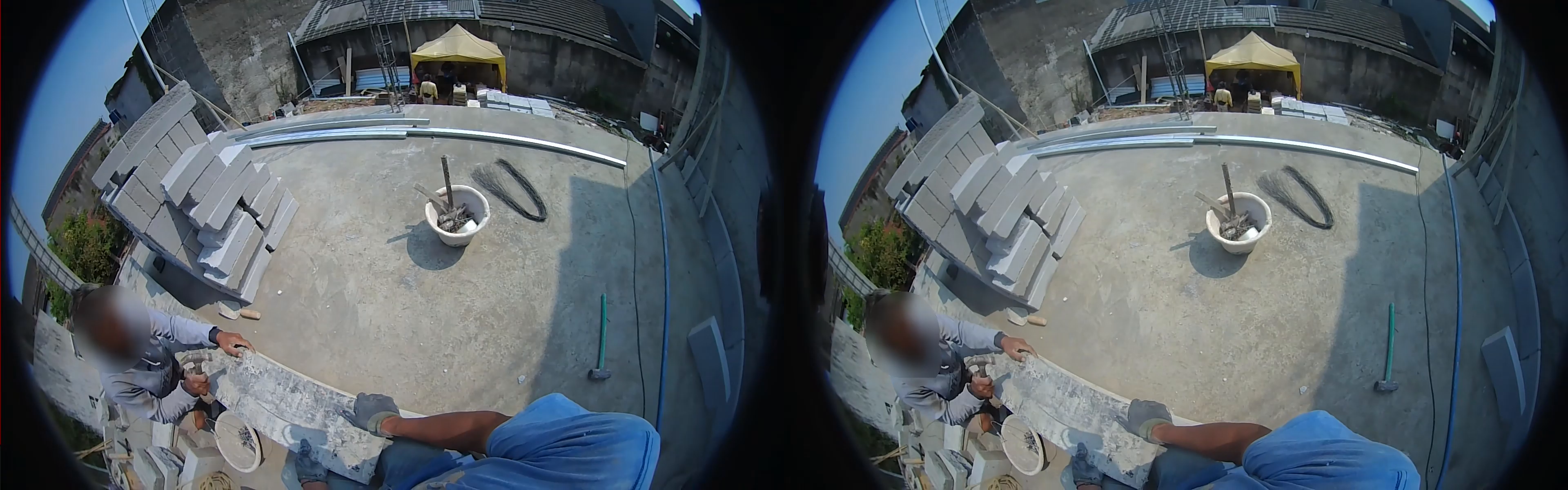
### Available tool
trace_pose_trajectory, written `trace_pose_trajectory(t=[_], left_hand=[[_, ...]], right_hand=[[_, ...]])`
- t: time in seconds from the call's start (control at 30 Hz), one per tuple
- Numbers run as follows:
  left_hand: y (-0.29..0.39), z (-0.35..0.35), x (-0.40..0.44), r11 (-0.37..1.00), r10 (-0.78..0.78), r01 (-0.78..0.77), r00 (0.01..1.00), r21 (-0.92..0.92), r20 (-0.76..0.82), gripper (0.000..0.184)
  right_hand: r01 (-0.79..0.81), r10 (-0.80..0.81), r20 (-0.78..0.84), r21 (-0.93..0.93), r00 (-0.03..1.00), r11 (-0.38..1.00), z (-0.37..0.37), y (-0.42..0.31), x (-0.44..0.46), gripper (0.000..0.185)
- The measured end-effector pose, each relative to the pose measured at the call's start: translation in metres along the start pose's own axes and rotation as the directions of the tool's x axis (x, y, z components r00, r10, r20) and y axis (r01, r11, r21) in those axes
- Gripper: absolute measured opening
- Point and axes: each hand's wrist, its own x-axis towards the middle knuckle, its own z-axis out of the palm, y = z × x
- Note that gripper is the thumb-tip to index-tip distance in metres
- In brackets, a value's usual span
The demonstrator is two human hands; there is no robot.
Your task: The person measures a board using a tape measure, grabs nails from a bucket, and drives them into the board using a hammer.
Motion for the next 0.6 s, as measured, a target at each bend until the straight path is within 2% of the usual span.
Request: trace_pose_trajectory(t=[0.03,0.07,0.1,0.13,0.17,0.23,0.4,0.5,0.6], left_hand=[[0.007,-0.003,0.001,0.961,-0.097,0.101,0.995,-0.256,0.026,0.044],[0.014,-0.006,0.002,0.802,-0.204,0.213,0.976,-0.558,0.079,0.045],[0.023,-0.009,0.005,0.505,-0.290,0.299,0.942,-0.809,0.167,0.045],[0.031,-0.013,0.009,0.219,-0.326,0.332,0.911,-0.917,0.252,0.046],[0.046,-0.022,0.011,-0.045,-0.340,0.337,0.880,-0.940,0.331,0.047],[0.059,-0.029,0.014,-0.139,-0.352,0.341,0.861,-0.930,0.368,0.048],[0.051,-0.026,0.015,-0.115,-0.378,0.364,0.844,-0.924,0.380,0.048],[0.051,-0.021,0.016,-0.220,-0.301,0.356,0.861,-0.908,0.410,0.049],[0.059,-0.024,0.015,-0.202,-0.302,0.345,0.868,-0.917,0.393,0.050]], right_hand=[[-0.002,0.002,0.002,0.001,1.000,1.000,0.002,0.002,0.001,0.071],[0.009,-0.009,-0.007,0.003,1.000,1.000,0.005,0.004,0.003,0.076],[0.019,-0.019,-0.017,0.003,1.000,1.000,0.007,0.005,0.003,0.080],[0.017,-0.017,-0.014,0.002,1.000,1.000,0.004,0.004,0.002,0.080],[0.018,-0.018,-0.017,0.008,1.000,1.000,-0.001,0.002,0.000,0.080],[0.017,-0.017,-0.016,0.014,1.000,1.000,-0.001,0.001,-0.001,0.080],[0.023,-0.023,-0.026,0.005,0.999,1.000,0.007,0.004,0.004,0.079],[0.005,-0.005,0.001,-0.015,1.000,1.000,0.002,0.001,0.001,0.072],[0.013,-0.013,-0.012,-0.006,1.000,1.000,-0.001,-0.001,-0.002,0.073]])
